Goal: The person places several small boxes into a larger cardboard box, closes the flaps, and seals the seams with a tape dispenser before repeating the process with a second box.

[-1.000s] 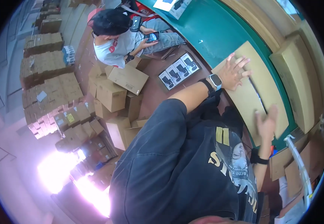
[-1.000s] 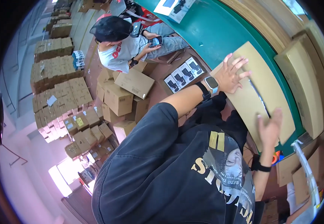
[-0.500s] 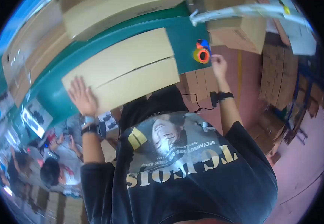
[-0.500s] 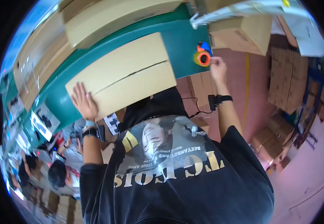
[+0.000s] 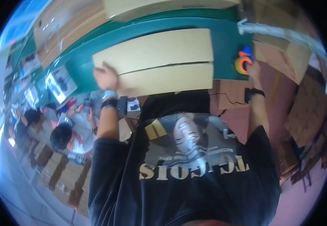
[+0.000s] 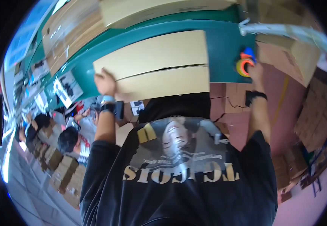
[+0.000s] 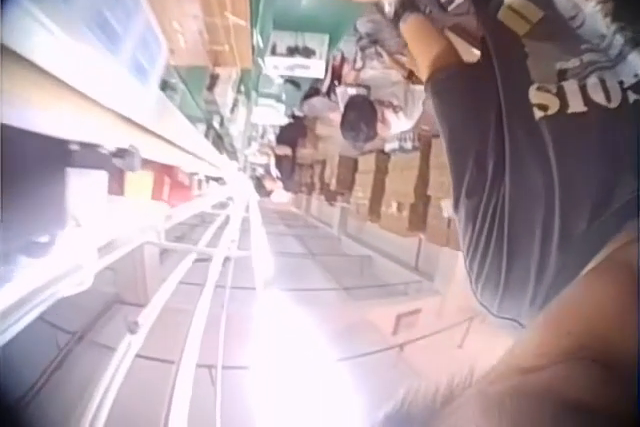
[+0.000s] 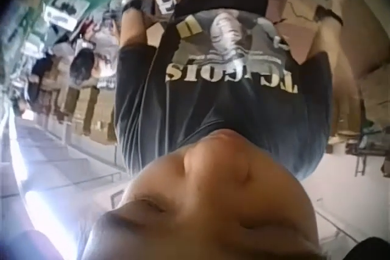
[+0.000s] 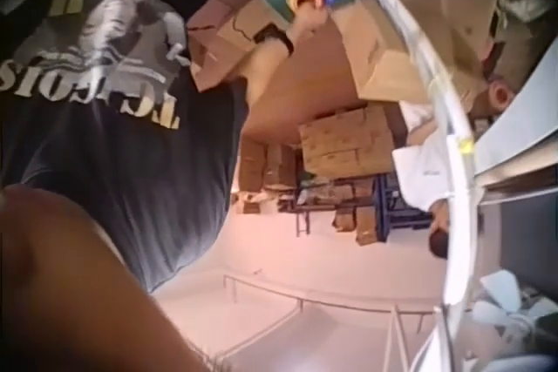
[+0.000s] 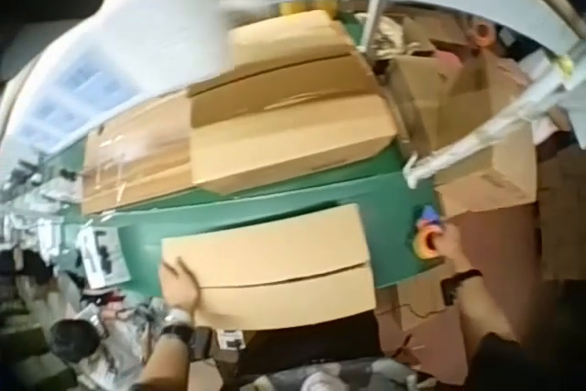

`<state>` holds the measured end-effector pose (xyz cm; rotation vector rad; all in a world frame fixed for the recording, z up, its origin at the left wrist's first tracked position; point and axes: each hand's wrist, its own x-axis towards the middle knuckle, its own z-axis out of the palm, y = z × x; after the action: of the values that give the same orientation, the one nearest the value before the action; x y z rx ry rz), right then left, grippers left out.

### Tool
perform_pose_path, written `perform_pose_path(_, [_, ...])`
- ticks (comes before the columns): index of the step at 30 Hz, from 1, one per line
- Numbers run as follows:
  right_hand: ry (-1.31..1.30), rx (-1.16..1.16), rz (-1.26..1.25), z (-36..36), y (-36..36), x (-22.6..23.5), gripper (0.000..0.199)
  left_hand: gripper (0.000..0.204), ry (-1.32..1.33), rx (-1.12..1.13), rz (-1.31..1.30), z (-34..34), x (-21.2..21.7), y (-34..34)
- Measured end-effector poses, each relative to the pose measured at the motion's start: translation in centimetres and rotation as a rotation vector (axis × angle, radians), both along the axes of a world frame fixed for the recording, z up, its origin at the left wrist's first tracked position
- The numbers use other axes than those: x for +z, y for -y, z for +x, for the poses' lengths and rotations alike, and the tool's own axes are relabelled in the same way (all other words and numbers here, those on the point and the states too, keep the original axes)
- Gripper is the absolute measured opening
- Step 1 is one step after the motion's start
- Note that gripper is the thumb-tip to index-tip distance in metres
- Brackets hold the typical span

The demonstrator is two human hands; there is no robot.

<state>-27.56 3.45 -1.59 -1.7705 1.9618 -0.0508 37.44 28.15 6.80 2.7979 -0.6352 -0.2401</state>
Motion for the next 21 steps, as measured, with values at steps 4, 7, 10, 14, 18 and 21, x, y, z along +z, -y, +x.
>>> perform_pose_path(4, [0.75, -0.168, 0.126, 10.0, -2.8, 11.0, 0.056, 0.063, 0.176, 0.098, 0.066, 0.1, 0.0, -3.9])
perform_pose_path(7, [0.935, -0.106, 0.208, 17.7, -5.0, 19.9, 0.068, 0.056, 0.072, 0.129, -0.019, 0.3, 0.9, -2.9])
perform_pose_path(10, [0.856, 0.324, 0.239, 28.0, -7.4, 22.9, 0.066, 0.053, 0.063, 0.112, -0.068, 0.6, 0.5, -3.2])
perform_pose_path(14, [0.606, 0.792, 0.035, 38.3, -11.4, 19.6, 0.05, 0.054, 0.027, 0.097, -0.143, 0.5, 0.7, -3.8])
perform_pose_path(18, [0.567, 0.913, -0.206, 42.3, -13.4, 14.5, 0.04, 0.057, -0.018, 0.096, -0.175, 0.4, 0.2, -2.8])
perform_pose_path(21, [0.547, 0.984, -0.203, 40.8, -13.7, 13.4, 0.039, 0.064, 0.201, -0.067, -0.209, -1.1, 1.0, -3.7])
